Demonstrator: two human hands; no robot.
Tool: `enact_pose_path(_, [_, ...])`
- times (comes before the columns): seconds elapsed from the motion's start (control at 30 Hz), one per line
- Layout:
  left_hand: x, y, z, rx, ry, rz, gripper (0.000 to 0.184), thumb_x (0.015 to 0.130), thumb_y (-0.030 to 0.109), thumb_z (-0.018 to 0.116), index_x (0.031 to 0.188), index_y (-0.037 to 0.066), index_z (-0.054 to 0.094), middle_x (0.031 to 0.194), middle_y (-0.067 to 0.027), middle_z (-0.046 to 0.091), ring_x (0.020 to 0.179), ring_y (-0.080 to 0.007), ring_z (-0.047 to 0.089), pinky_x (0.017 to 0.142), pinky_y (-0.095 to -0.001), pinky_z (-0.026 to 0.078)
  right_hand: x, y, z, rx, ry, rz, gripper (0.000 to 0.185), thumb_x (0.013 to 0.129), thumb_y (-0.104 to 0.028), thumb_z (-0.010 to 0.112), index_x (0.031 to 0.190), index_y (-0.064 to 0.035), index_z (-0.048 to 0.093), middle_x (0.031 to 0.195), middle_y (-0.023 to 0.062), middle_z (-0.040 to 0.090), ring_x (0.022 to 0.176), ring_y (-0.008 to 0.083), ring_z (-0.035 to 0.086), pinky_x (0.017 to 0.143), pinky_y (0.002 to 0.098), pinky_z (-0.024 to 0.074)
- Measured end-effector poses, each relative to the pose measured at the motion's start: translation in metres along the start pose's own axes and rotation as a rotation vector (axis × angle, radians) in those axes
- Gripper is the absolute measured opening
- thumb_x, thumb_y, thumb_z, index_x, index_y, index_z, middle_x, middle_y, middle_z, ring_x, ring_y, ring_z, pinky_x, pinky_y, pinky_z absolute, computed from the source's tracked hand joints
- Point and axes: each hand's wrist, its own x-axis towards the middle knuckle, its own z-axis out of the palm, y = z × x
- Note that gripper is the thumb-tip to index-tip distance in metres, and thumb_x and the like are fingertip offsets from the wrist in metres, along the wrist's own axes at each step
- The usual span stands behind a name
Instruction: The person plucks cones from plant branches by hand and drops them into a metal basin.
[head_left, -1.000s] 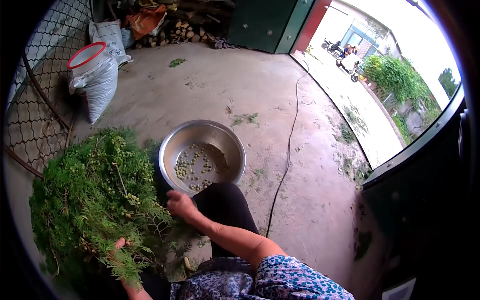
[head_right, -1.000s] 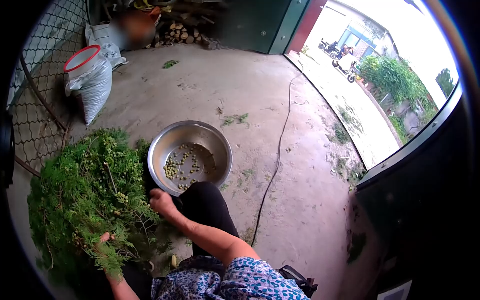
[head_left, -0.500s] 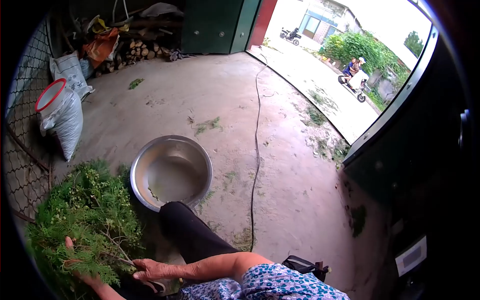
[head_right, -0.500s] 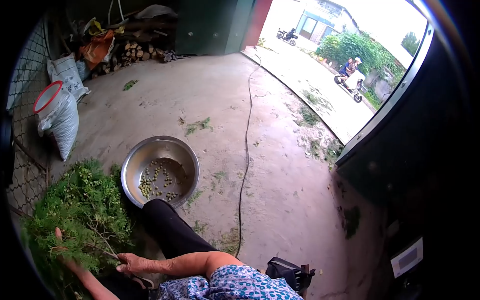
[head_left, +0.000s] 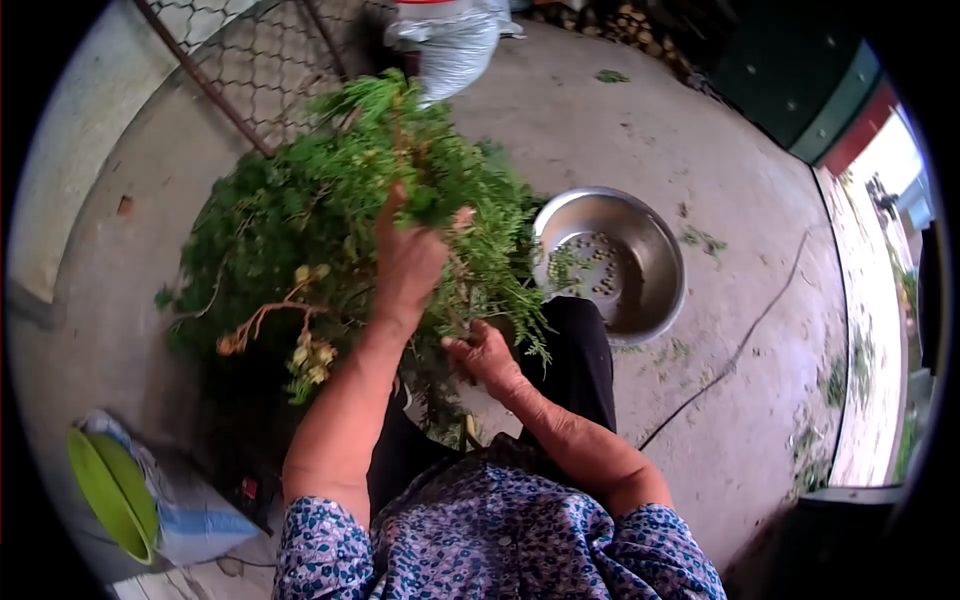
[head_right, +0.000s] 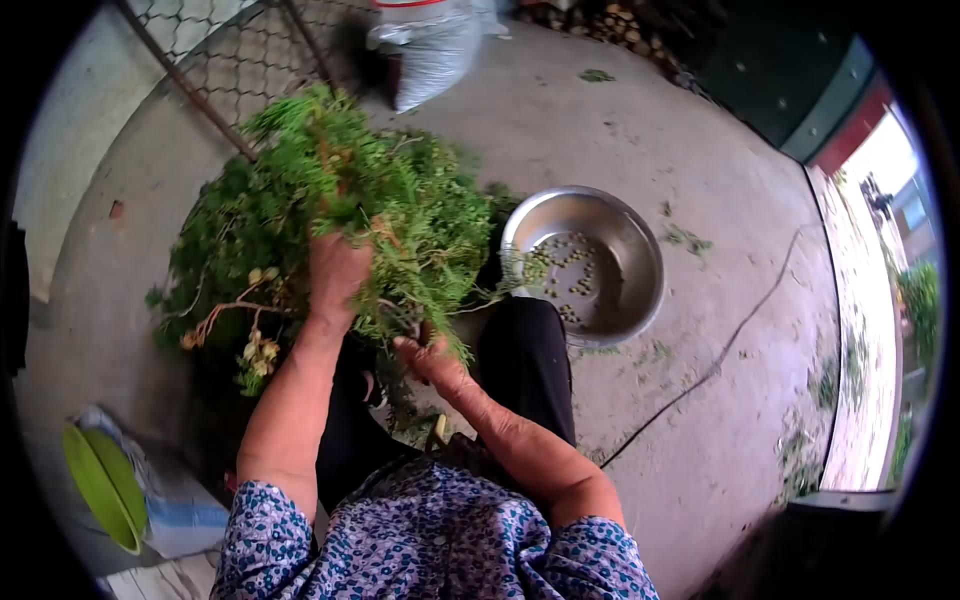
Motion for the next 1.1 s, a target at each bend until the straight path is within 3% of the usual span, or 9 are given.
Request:
enact_pose_path(0.13, [0.022, 0.015, -0.031, -0.497, -0.134, -0.245, 0.041, 0.079, 0.007, 0.062, 0.114, 0.001, 0.043, 0.092, -0.0066, 0.059, 0.085, -0.0161, 0.055, 0.077, -0.0300, 0.044, 0.017, -0.019, 0.019, 0.241, 0.132, -0.081, 0.017, 0.085, -0.016, 0.053, 0.084, -0.0001, 0.047, 0.053, 0.0052, 0.050, 0.041, 0.0127, 0.048, 0.036, 0.0262, 0.0376])
enact_pose_path(0.27, [0.020, 0.001, -0.059, -0.497, 0.039, -0.228, 0.072, 0.081, 0.017, 0.062, 0.137, 0.002, 0.019, 0.136, -0.0222, 0.027, 0.127, -0.0312, 0.028, 0.103, -0.0376, 0.028, 0.038, -0.049, 0.019, 0.323, 0.141, -0.038, 0.017, 0.085, -0.017, 0.052, 0.086, 0.0001, 0.050, 0.054, 0.0056, 0.051, 0.043, 0.0134, 0.049, 0.036, 0.0255, 0.0375])
enact_pose_path(0.43, [-0.013, -0.026, -0.063, -0.303, -0.076, -0.139, 0.021, 0.083, 0.006, 0.057, 0.103, -0.001, 0.057, 0.089, -0.0106, 0.064, 0.079, -0.0155, 0.062, 0.069, -0.0249, 0.050, 0.084, -0.070, 0.016, 0.249, 0.198, -0.106, 0.017, 0.084, -0.017, 0.053, 0.078, -0.0011, 0.050, 0.052, 0.0053, 0.050, 0.039, 0.0135, 0.047, 0.034, 0.0253, 0.0356])
enact_pose_path(0.5, [-0.021, -0.057, -0.048, -0.357, -0.012, -0.293, 0.013, 0.083, 0.005, 0.058, 0.094, -0.001, 0.061, 0.079, -0.0067, 0.064, 0.069, -0.0111, 0.061, 0.062, -0.0220, 0.049, 0.101, -0.077, 0.017, 0.225, 0.214, -0.072, 0.017, 0.084, -0.016, 0.052, 0.076, -0.0014, 0.049, 0.051, 0.0051, 0.049, 0.038, 0.0137, 0.046, 0.033, 0.0258, 0.0346])
enact_pose_path(0.67, [-0.006, -0.112, -0.039, -0.687, 0.349, -0.617, 0.024, 0.083, 0.010, 0.060, 0.104, 0.001, 0.056, 0.087, -0.0053, 0.060, 0.076, -0.0116, 0.059, 0.065, -0.0229, 0.050, 0.132, -0.076, 0.028, 0.152, 0.189, -0.078, 0.016, 0.080, -0.017, 0.054, 0.076, -0.0018, 0.050, 0.051, 0.0060, 0.050, 0.039, 0.0138, 0.047, 0.034, 0.0258, 0.0343])
enact_pose_path(0.8, [0.001, -0.155, -0.032, -0.813, 0.769, -0.683, 0.014, 0.078, 0.013, 0.066, 0.088, 0.006, 0.058, 0.077, -0.0026, 0.058, 0.065, -0.0110, 0.056, 0.054, -0.0217, 0.047, 0.151, -0.067, 0.039, 0.121, 0.136, -0.014, 0.013, 0.078, -0.013, 0.056, 0.076, -0.0019, 0.049, 0.053, 0.0050, 0.049, 0.041, 0.0139, 0.048, 0.034, 0.0263, 0.0347])
enact_pose_path(0.9, [-0.008, -0.157, -0.043, -0.659, 0.661, -0.775, 0.016, 0.079, 0.020, 0.066, 0.086, 0.007, 0.059, 0.072, -0.0032, 0.058, 0.052, -0.0073, 0.050, 0.042, -0.0186, 0.039, 0.156, -0.068, 0.044, 0.116, 0.109, 0.023, 0.013, 0.078, -0.012, 0.056, 0.076, -0.0014, 0.049, 0.055, 0.0049, 0.049, 0.041, 0.0141, 0.049, 0.034, 0.0268, 0.0349])
enact_pose_path(1.03, [0.001, -0.171, -0.046, -0.761, 0.979, -0.792, 0.022, 0.076, 0.020, 0.069, 0.091, 0.006, 0.061, 0.085, -0.0042, 0.061, 0.076, -0.0111, 0.056, 0.064, -0.0235, 0.044, 0.165, -0.062, 0.050, 0.102, 0.091, 0.004, 0.016, 0.079, -0.011, 0.056, 0.078, 0.0010, 0.046, 0.054, 0.0067, 0.049, 0.038, 0.0139, 0.047, 0.033, 0.0274, 0.0327])
enact_pose_path(1.1, [0.006, -0.185, -0.057, -0.661, 0.905, -0.772, 0.037, 0.072, 0.028, 0.073, 0.099, 0.005, 0.062, 0.097, -0.0040, 0.062, 0.086, -0.0121, 0.053, 0.076, -0.0288, 0.040, 0.168, -0.060, 0.053, 0.098, 0.096, 0.010, 0.016, 0.079, -0.011, 0.056, 0.076, 0.0006, 0.045, 0.053, 0.0067, 0.049, 0.038, 0.0137, 0.047, 0.032, 0.0266, 0.0330])
